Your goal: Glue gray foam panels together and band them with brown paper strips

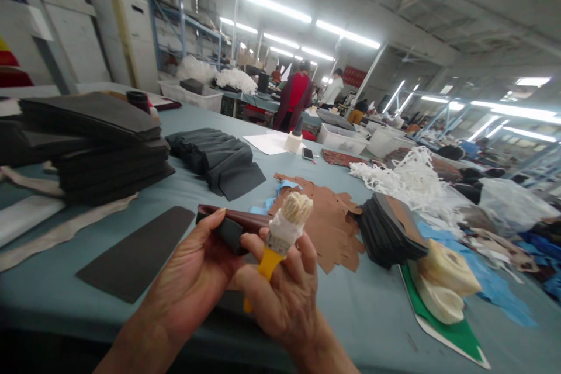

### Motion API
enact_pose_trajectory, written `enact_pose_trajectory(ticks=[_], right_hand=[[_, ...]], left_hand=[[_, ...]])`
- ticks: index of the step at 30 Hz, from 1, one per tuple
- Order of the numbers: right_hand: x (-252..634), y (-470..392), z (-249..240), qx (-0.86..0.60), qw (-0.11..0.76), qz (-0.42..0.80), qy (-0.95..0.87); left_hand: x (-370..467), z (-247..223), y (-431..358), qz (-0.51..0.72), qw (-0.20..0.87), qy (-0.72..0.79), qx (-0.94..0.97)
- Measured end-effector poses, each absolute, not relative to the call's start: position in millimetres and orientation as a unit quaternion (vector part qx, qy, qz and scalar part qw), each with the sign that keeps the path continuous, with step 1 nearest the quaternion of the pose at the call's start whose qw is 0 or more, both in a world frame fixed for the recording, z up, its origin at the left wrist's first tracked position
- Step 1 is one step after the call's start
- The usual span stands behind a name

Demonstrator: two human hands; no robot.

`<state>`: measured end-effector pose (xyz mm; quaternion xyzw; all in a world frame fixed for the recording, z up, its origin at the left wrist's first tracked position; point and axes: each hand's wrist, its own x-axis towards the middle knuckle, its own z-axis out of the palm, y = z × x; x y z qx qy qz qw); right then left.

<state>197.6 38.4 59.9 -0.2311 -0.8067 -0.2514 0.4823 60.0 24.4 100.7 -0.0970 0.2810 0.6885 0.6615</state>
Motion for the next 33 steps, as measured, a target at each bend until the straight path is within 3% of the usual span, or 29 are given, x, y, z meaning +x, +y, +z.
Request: enact_pose_trajectory(ticks=[4, 11, 15, 21, 27, 33], right_hand=[[200.1, 53.4, 64.9, -0.196, 0.48, -0.258, -0.815], [204.0, 71.2, 110.5, -0.181, 0.462, -0.16, -0.853], [198.4, 75.6, 147.9, -0.254, 0.481, -0.102, -0.833], [189.5, 75.0, 183.3, -0.277, 0.465, -0.042, -0.84], [192.5, 76.3, 182.2, -0.31, 0.467, 0.02, -0.828], [215.8, 83.9, 156.3, -0.383, 0.458, 0.069, -0.799]], left_hand=[[67.9, 102.1, 23.5, 0.681, 0.676, 0.263, -0.099], [58.3, 85.8, 14.1, 0.661, 0.713, 0.233, 0.001], [40.1, 44.7, -3.5, 0.694, 0.63, 0.325, 0.122], [24.7, -2.8, -14.3, 0.718, 0.568, 0.384, 0.12], [15.4, 12.5, 0.5, 0.71, 0.595, 0.334, 0.177], [10.1, 15.8, 11.9, 0.711, 0.538, 0.397, 0.218]])
